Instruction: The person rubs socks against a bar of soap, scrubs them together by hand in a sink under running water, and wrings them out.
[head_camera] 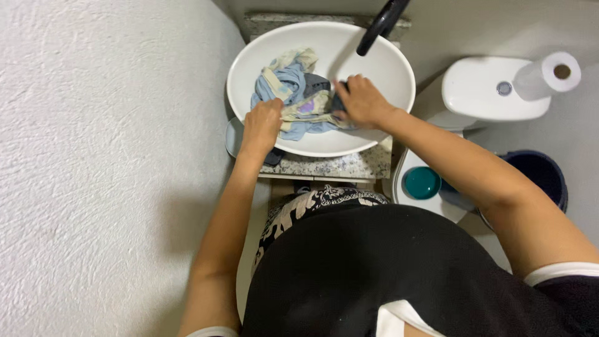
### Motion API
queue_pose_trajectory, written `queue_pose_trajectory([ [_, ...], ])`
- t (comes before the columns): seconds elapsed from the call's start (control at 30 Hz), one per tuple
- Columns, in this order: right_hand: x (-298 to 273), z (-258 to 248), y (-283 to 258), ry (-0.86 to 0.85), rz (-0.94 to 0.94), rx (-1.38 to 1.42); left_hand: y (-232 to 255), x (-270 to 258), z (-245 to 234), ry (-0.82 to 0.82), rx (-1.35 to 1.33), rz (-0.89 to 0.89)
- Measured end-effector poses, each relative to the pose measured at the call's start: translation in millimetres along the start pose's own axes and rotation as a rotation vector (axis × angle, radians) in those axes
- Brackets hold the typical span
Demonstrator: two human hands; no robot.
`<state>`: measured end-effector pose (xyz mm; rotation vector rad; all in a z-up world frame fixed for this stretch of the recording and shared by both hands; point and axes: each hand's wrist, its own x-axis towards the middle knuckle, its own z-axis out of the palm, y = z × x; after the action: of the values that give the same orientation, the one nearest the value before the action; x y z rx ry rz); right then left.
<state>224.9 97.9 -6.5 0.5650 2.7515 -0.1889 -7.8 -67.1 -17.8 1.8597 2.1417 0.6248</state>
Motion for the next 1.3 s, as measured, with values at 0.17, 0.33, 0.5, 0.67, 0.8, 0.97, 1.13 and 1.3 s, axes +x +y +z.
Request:
queue_pose_trajectory([
  [0.17, -72.4, -17.9, -1.0, 0.421, 0.086, 0.824, -4.3, 2.5, 11.5, 0.024, 0.087, 0.049],
  [0.33, -160.0, 5.7, -1.0, 0.422, 0.436, 1.950, 11.4, 8.8, 12.3, -0.038, 0.136, 0.012],
  [0.5, -189.1, 87.4, -9.5, 0.531, 0.872, 1.974, 17.5, 19.6, 23.5, -0.016, 0.111, -0.001],
  [0.67, -162.1, 156.9, -29.0, 0.428, 1.063, 1.775, 16.5, 29.1, 33.8, -0.103, 0.101, -0.064],
  [0.8, -131.1, 192.6, -35.5, 0.426, 1.098, 1.761, 16.3, 32.0, 33.3, -0.162, 0.003, -0.013],
  [0.97, -110.2, 213.5, -40.4, 0.531, 0.989, 1.792, 21.8, 31.4, 28.2, 0.040, -0.079, 0.099],
  [1.13, -107.6, 191.3, -41.3, 0.324, 1.066, 1.584, 31.8, 33.4, 26.6, -0.168, -0.220, -0.179],
  [1.3, -140.1, 175.4, -31.5, 0.262, 0.993, 1.856, 29.0, 35.4, 76.5, -0.128, 0.058, 0.049],
])
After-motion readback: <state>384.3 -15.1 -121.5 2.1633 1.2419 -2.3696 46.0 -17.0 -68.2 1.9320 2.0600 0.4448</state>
